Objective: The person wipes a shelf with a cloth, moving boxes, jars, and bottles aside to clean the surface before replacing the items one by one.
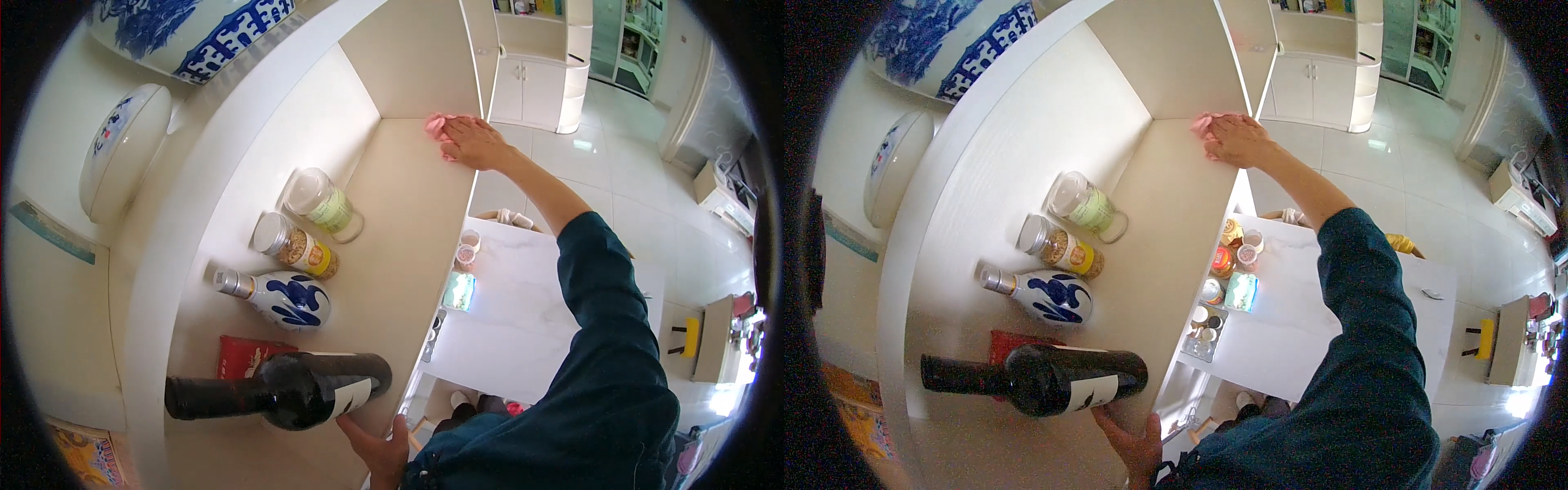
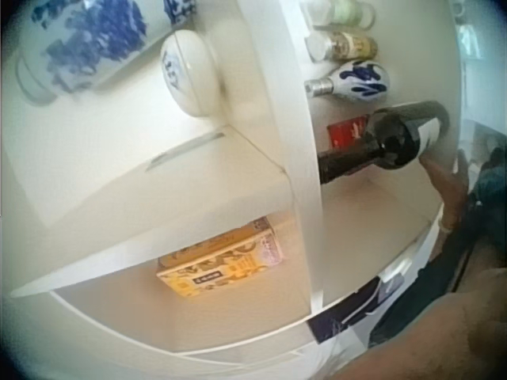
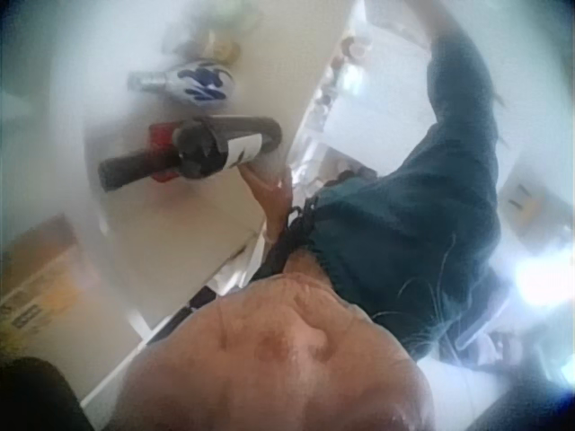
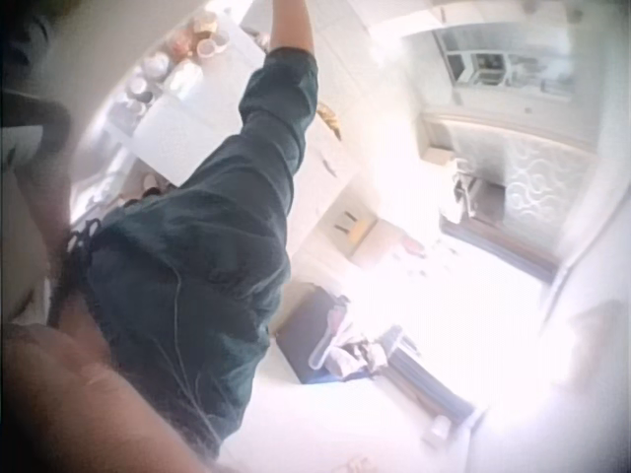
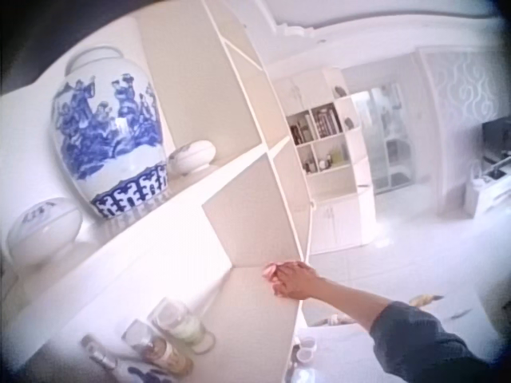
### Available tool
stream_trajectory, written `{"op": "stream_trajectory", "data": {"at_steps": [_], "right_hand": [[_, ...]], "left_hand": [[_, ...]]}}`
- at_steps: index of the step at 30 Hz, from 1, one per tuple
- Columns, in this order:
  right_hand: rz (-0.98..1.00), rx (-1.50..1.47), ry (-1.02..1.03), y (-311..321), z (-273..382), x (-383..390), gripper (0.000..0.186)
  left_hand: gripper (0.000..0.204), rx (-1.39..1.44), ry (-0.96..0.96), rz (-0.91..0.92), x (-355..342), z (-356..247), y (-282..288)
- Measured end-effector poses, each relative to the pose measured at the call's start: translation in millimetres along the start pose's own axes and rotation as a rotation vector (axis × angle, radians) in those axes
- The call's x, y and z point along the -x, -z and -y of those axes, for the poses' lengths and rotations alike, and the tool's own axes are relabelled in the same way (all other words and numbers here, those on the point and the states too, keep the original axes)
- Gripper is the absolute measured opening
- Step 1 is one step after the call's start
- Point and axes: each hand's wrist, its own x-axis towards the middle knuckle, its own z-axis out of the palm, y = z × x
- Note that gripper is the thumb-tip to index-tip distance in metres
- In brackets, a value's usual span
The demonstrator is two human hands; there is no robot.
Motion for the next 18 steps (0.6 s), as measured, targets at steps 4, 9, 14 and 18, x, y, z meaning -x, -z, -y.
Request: {"op": "stream_trajectory", "data": {"at_steps": [4,9,14,18], "right_hand": [[-0.124,-0.092,-0.031,-11,-7,14,0.054],[-0.342,-0.147,-0.113,-25,9,28,0.051],[-0.335,-0.198,-0.056,-20,41,63,0.043],[-0.378,-0.233,-0.011,-12,96,100,0.044]], "left_hand": [[0.09,-0.014,0.035,-0.007,2,-6,3],[0.091,-0.05,-0.01,0.014,1,-6,1],[0.094,-0.101,-0.123,0.026,0,-5,0],[0.094,-0.098,-0.115,0.018,2,-1,3]]}}
